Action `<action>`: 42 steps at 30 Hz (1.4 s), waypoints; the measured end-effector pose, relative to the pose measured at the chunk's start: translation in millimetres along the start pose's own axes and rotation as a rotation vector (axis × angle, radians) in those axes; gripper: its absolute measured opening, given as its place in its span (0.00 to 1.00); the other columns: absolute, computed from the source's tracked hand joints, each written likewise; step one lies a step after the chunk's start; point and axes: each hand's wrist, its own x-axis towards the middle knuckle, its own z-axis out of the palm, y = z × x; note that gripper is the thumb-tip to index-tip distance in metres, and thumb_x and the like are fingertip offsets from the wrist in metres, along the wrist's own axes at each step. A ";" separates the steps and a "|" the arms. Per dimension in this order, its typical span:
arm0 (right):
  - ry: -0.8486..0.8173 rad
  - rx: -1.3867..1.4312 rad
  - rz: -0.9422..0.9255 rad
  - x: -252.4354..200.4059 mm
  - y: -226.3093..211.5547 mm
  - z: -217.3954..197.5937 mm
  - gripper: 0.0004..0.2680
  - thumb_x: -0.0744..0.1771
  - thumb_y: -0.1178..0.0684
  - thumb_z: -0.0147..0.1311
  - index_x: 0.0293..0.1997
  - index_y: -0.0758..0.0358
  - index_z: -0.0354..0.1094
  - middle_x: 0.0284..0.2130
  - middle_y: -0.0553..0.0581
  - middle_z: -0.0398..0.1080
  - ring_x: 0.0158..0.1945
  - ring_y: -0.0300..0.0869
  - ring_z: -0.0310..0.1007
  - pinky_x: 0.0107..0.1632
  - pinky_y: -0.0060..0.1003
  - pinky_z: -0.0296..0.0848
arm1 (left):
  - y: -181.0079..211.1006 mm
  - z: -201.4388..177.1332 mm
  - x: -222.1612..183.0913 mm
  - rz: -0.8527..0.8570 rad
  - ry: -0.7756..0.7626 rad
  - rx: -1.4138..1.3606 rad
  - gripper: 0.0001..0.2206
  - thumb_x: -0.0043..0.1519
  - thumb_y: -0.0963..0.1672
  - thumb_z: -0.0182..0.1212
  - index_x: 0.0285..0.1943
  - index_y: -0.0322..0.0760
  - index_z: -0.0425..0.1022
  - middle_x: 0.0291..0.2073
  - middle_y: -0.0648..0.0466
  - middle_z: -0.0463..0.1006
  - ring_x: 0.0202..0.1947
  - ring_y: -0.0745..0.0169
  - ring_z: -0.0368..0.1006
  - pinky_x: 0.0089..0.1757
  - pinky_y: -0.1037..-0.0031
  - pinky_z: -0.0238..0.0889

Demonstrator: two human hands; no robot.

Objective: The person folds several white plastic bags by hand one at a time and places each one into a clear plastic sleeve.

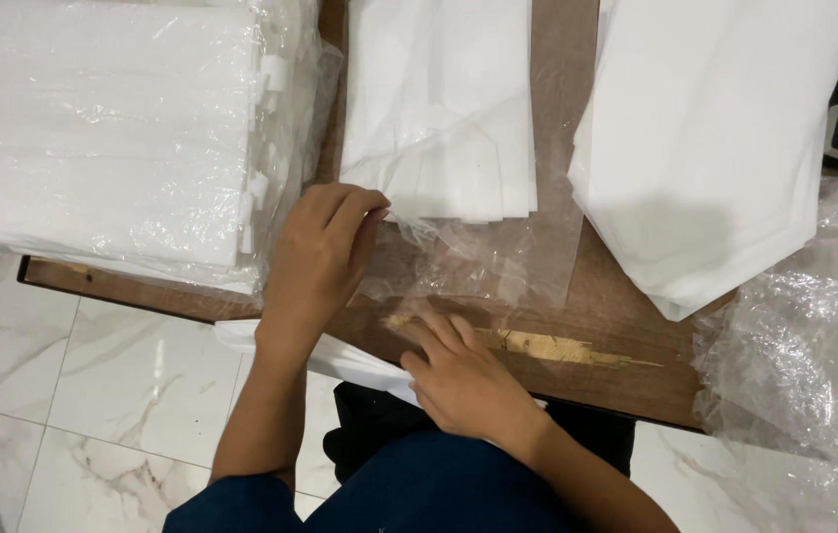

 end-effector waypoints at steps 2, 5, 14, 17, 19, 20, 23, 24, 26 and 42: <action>-0.077 0.012 0.071 -20.6 -2.5 0.1 0.05 0.66 0.54 0.50 0.41 0.64 0.67 0.51 0.65 0.64 0.59 0.57 0.57 0.55 0.52 0.63 | -2.4 -6.5 -1.7 -0.026 -0.042 -0.061 0.03 0.67 0.37 0.55 0.46 0.29 0.72 0.37 0.47 0.74 0.39 0.50 0.69 0.39 0.66 0.63; -0.091 0.093 0.149 -53.6 -13.6 -30.1 0.05 0.68 0.55 0.46 0.45 0.61 0.65 0.39 0.57 0.64 0.39 0.47 0.66 0.40 0.42 0.69 | -2.8 -17.4 -5.2 -0.059 -0.106 -0.124 0.04 0.66 0.36 0.55 0.48 0.28 0.73 0.38 0.46 0.75 0.39 0.50 0.70 0.39 0.66 0.64; -0.492 0.428 0.960 -119.0 2.7 -85.0 0.22 0.66 0.37 0.33 0.71 0.32 0.43 0.57 0.47 0.70 0.57 0.43 0.76 0.53 0.40 0.73 | -2.8 -13.1 -8.0 0.059 0.098 -0.105 0.05 0.64 0.33 0.60 0.46 0.27 0.73 0.37 0.45 0.74 0.37 0.52 0.71 0.39 0.69 0.69; -0.315 0.332 1.101 -112.3 2.8 -89.2 0.22 0.67 0.45 0.38 0.72 0.35 0.41 0.50 0.59 0.74 0.54 0.53 0.76 0.53 0.46 0.72 | -1.1 -7.9 -8.0 0.054 0.205 0.003 0.05 0.64 0.34 0.62 0.46 0.27 0.74 0.36 0.45 0.74 0.36 0.53 0.70 0.37 0.70 0.68; -0.167 0.316 1.088 -99.4 -5.2 -95.0 0.22 0.67 0.48 0.38 0.72 0.41 0.42 0.49 0.58 0.74 0.51 0.53 0.76 0.50 0.48 0.71 | -1.4 -4.5 -9.1 0.041 0.269 0.073 0.04 0.65 0.35 0.63 0.46 0.27 0.74 0.36 0.46 0.74 0.35 0.53 0.71 0.36 0.69 0.68; -0.155 0.351 1.140 -92.5 -10.2 -97.3 0.22 0.67 0.48 0.37 0.72 0.40 0.42 0.53 0.55 0.72 0.56 0.51 0.72 0.55 0.48 0.68 | -1.6 -4.3 -9.3 0.050 0.286 0.115 0.04 0.66 0.35 0.61 0.47 0.28 0.75 0.37 0.46 0.74 0.36 0.52 0.71 0.36 0.68 0.67; -0.165 0.351 1.199 -97.1 -11.4 -95.8 0.22 0.67 0.48 0.36 0.73 0.37 0.41 0.59 0.53 0.67 0.61 0.51 0.68 0.59 0.49 0.65 | -5.9 -6.9 -10.5 0.048 0.288 0.189 0.06 0.65 0.34 0.60 0.48 0.28 0.76 0.39 0.45 0.76 0.38 0.50 0.72 0.39 0.65 0.68; -0.187 0.320 1.207 -103.1 -9.5 -93.7 0.23 0.67 0.48 0.36 0.73 0.35 0.40 0.61 0.53 0.65 0.62 0.52 0.67 0.60 0.50 0.65 | -7.6 -8.5 -11.0 0.037 0.269 0.222 0.08 0.63 0.32 0.61 0.49 0.28 0.77 0.41 0.45 0.77 0.41 0.50 0.73 0.43 0.65 0.70; -0.120 0.291 1.200 -122.2 3.3 -83.7 0.22 0.67 0.50 0.35 0.72 0.40 0.43 0.63 0.54 0.62 0.62 0.53 0.66 0.59 0.50 0.65 | -7.8 -13.6 -11.9 0.053 0.257 0.222 0.10 0.62 0.31 0.61 0.49 0.27 0.76 0.40 0.44 0.77 0.40 0.50 0.73 0.42 0.65 0.70; 0.058 0.150 0.878 -47.1 -21.2 -45.2 0.14 0.68 0.57 0.37 0.60 0.51 0.59 0.42 0.52 0.65 0.31 0.52 0.72 0.36 0.50 0.72 | 24.9 11.2 -21.9 0.118 0.161 0.073 0.05 0.63 0.38 0.63 0.46 0.34 0.77 0.39 0.53 0.79 0.38 0.55 0.71 0.41 0.66 0.64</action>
